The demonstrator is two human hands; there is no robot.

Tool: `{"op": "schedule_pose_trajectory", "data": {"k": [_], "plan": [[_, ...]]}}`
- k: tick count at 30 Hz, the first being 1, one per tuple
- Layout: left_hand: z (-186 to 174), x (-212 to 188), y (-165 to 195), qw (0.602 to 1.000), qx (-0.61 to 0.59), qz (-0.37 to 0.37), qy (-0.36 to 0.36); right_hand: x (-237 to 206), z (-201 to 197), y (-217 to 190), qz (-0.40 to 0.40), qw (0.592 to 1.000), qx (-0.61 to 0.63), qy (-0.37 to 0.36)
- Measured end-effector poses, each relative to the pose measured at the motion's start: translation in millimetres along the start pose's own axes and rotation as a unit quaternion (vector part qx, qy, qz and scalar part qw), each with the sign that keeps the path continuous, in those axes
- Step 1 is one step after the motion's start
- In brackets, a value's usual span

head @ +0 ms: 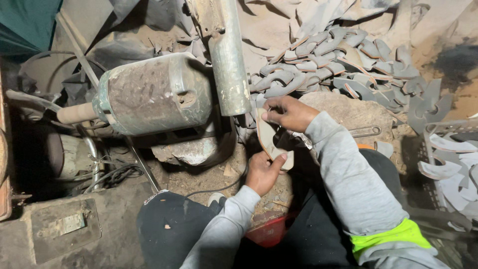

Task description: The person sits on the floor and uses a bench grinder to smooth the edges of curved shoe sole parts. They handle each part by hand, pressing it against the rotating wheel, then place the finished pieces into a pile nearby.

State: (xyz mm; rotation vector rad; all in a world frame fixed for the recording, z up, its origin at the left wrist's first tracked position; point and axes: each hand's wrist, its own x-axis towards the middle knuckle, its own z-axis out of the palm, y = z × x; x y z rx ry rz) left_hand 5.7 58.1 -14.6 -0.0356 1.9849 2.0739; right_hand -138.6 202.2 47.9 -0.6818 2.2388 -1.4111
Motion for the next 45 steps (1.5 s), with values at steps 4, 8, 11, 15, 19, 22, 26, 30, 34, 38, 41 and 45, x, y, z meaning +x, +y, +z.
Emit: {"op": "schedule_pose_trajectory", "data": {"k": [4, 8, 11, 15, 19, 22, 26, 30, 34, 38, 41, 45], "plan": [[-9.8, 14.0, 13.4, 0.984, -0.165, -0.027, -0.063, 4.9, 9.8, -10.0, 0.139, 0.974, 0.171, 0.054], [-15.2, 14.6, 28.1, 0.976, -0.202, -0.005, -0.084, 12.1, 15.9, -11.3, 0.045, 0.993, 0.033, 0.109], [-13.3, 14.6, 33.5, 0.975, -0.206, -0.003, -0.087, 14.9, 16.3, -8.2, 0.016, 0.993, 0.018, 0.115], [-12.8, 17.4, 34.7, 0.97, -0.225, -0.004, -0.093, 17.0, 14.3, -6.7, 0.006, 0.993, 0.0, 0.12], [-16.5, 24.7, 35.5, 0.966, -0.24, 0.005, -0.099, 23.7, 9.8, -10.3, 0.01, 0.992, -0.011, 0.123], [-18.4, 33.6, 37.1, 0.966, -0.243, 0.003, -0.085, 31.1, 6.6, -12.9, -0.035, 0.99, 0.012, 0.139], [-22.0, 40.8, 38.0, 0.963, -0.254, 0.003, -0.091, 38.4, 5.4, -13.8, 0.0, 0.986, -0.042, 0.161], [-16.7, 32.5, 30.5, 0.961, -0.261, 0.0, -0.087, 31.8, 8.7, -13.3, 0.01, 0.99, -0.026, 0.14], [1.7, 10.3, 10.4, 0.983, -0.165, -0.052, -0.057, 5.2, 0.4, -11.7, -0.016, 1.0, -0.026, 0.004], [0.6, -7.0, -9.7, 0.955, 0.227, 0.15, 0.12, -7.0, -6.5, -9.8, 0.102, 0.993, -0.008, -0.067], [-5.4, -2.4, -12.7, 0.942, 0.282, 0.131, 0.129, -8.9, -1.1, -3.2, 0.103, 0.994, -0.017, -0.023], [-3.9, -1.0, -1.2, 0.92, 0.344, 0.13, 0.136, -5.1, 9.4, 12.9, -0.005, 0.994, -0.107, 0.032]]}}
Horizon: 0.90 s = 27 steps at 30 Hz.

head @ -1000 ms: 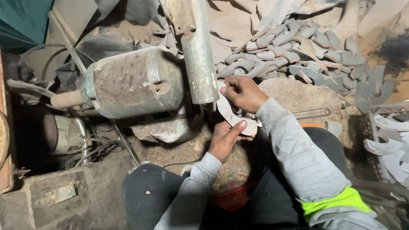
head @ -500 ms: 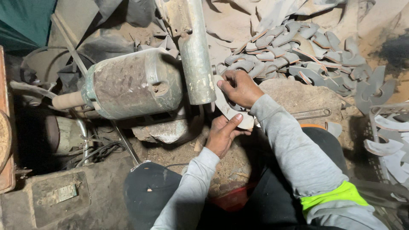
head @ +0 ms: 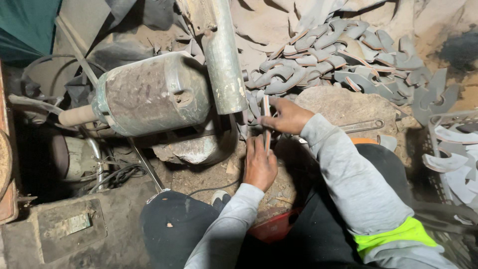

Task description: The person sits on the floor and uses a bench grinder to smooth the edges of curved shoe sole parts. They handle each part by hand, pressing it against the rotating wheel, then place the finished pieces into a pile nearby.

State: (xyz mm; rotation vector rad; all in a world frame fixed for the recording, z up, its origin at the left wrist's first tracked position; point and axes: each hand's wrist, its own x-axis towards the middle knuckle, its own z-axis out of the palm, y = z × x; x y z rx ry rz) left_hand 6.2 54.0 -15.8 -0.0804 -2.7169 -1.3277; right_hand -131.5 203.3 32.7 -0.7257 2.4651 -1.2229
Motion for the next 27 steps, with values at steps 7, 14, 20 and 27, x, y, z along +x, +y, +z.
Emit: {"op": "schedule_pose_trajectory", "data": {"k": [7, 14, 20, 27], "plan": [[-19.8, 12.2, 8.9, 0.905, -0.379, -0.19, -0.023, 10.7, -16.9, 17.5, 0.098, 0.981, 0.166, 0.018], [-30.8, 11.7, 2.1, 0.833, -0.511, -0.175, -0.117, 23.7, -6.6, -9.4, 0.038, 0.954, 0.296, 0.001], [-34.8, 13.2, 8.9, 0.819, -0.533, -0.177, -0.121, 29.5, -6.4, -18.8, 0.057, 0.965, 0.257, 0.009], [-37.1, 14.9, 10.9, 0.794, -0.559, -0.194, -0.137, 33.5, -5.9, -16.9, 0.053, 0.974, 0.22, 0.014]]}}
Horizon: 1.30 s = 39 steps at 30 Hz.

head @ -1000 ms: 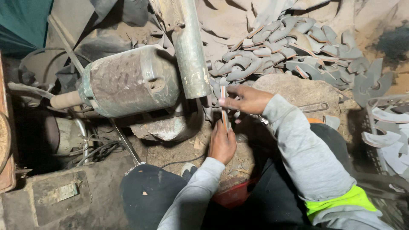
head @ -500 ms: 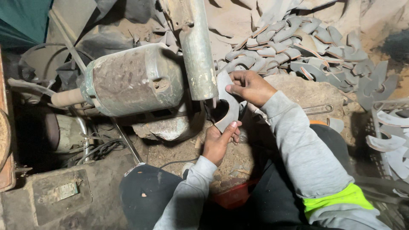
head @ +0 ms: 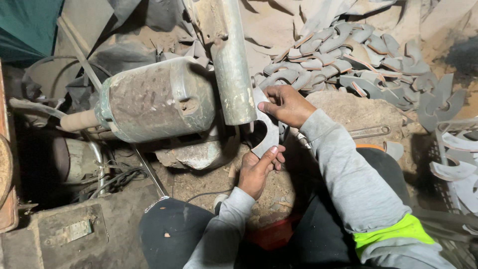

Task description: The person sits on the floor and uses a bench grinder to smooth the edges of curved shoe sole parts. They handle each part by hand, pressing it against the rotating wheel, then place the finished pieces into a pile nearby.

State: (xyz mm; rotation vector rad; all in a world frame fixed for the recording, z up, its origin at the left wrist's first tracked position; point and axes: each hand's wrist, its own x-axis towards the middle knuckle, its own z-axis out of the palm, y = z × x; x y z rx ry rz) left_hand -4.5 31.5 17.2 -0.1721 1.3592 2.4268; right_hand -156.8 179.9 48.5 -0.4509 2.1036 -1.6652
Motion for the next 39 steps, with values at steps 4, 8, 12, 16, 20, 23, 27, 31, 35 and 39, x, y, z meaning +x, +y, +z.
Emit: {"op": "schedule_pose_trajectory", "data": {"k": [4, 8, 12, 16, 20, 23, 27, 31, 35, 39], "plan": [[-3.5, -2.2, -8.2, 1.0, -0.011, 0.006, -0.005, -0.6, -0.9, 5.3, -0.004, 1.0, 0.004, -0.009], [-7.2, -9.4, -21.9, 0.967, 0.244, 0.032, 0.058, -10.7, -12.8, 8.5, 0.027, 0.99, -0.109, -0.085], [-9.0, -13.2, -29.0, 0.914, 0.373, 0.141, 0.075, -20.5, -17.7, 4.9, 0.004, 0.99, -0.08, -0.116], [-7.7, -2.9, -20.8, 0.989, 0.148, -0.012, 0.023, -18.1, -10.7, -0.6, 0.03, 0.995, -0.084, -0.039], [-9.8, 2.6, -3.1, 0.997, 0.073, 0.001, -0.016, -4.0, 0.4, -2.2, -0.022, 1.0, -0.002, -0.014], [-9.9, 4.8, 4.8, 0.999, 0.035, -0.006, -0.033, 1.6, 1.6, -1.9, -0.019, 1.0, -0.02, 0.008], [-10.4, 4.5, 4.2, 0.999, 0.031, -0.008, -0.036, 0.6, -1.6, -1.4, -0.014, 0.999, -0.047, 0.008], [-2.5, 2.0, -16.1, 0.987, 0.154, -0.032, -0.034, -12.7, -9.2, 2.3, 0.006, 0.992, -0.116, -0.051], [14.9, 25.9, -47.6, 0.986, 0.142, -0.063, -0.06, -18.0, -13.5, 2.8, -0.014, 0.997, -0.05, -0.062], [37.8, 57.6, -84.6, 0.998, 0.048, -0.045, -0.004, -23.6, -17.7, -5.4, -0.008, 0.993, -0.112, -0.048]]}}
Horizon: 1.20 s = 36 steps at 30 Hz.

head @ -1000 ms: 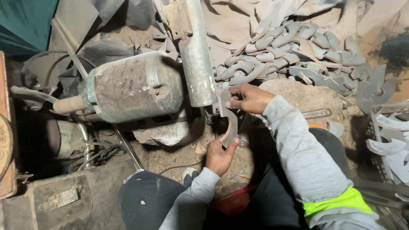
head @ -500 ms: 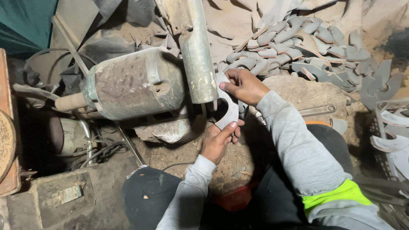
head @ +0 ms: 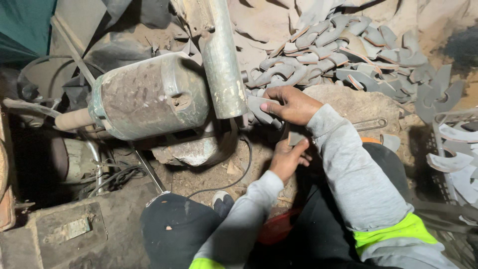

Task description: The person sits on the floor and uses a bench grinder to smooth the edges of curved shoe sole parts. They handle each part by hand, pressing it against the rotating wheel, then place the finished pieces into a pile nearby.

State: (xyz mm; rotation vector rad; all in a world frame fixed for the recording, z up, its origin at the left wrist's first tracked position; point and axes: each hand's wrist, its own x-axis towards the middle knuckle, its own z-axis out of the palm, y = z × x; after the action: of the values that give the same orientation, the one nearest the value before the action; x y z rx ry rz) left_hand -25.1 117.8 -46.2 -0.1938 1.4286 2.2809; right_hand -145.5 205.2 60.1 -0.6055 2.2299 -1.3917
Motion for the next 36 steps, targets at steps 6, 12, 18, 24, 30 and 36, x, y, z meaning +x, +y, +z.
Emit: {"op": "schedule_pose_trajectory", "data": {"k": [6, 12, 18, 24, 30, 36], "plan": [[18.1, 29.4, -37.3, 0.994, 0.025, 0.046, 0.097, 2.4, -4.8, -11.5, -0.039, 0.995, -0.093, 0.003], [19.4, 34.3, -36.5, 0.991, 0.056, 0.064, 0.102, 9.0, -6.3, -11.0, -0.09, 0.984, -0.153, 0.011], [25.9, 31.1, -24.3, 0.994, -0.01, 0.094, 0.056, 11.9, -7.3, -12.5, -0.079, 0.986, -0.149, 0.002], [18.3, 37.8, -38.4, 0.995, 0.004, 0.084, 0.061, 15.1, -6.5, -10.9, -0.078, 0.985, -0.153, 0.005], [-0.2, 28.5, -34.5, 0.998, -0.008, 0.067, 0.017, 22.4, -5.8, 8.8, -0.064, 0.988, -0.139, 0.013], [-22.2, -13.4, 16.2, 0.999, -0.04, 0.019, -0.031, 28.6, 8.5, 36.6, -0.096, 0.984, -0.137, 0.058]]}}
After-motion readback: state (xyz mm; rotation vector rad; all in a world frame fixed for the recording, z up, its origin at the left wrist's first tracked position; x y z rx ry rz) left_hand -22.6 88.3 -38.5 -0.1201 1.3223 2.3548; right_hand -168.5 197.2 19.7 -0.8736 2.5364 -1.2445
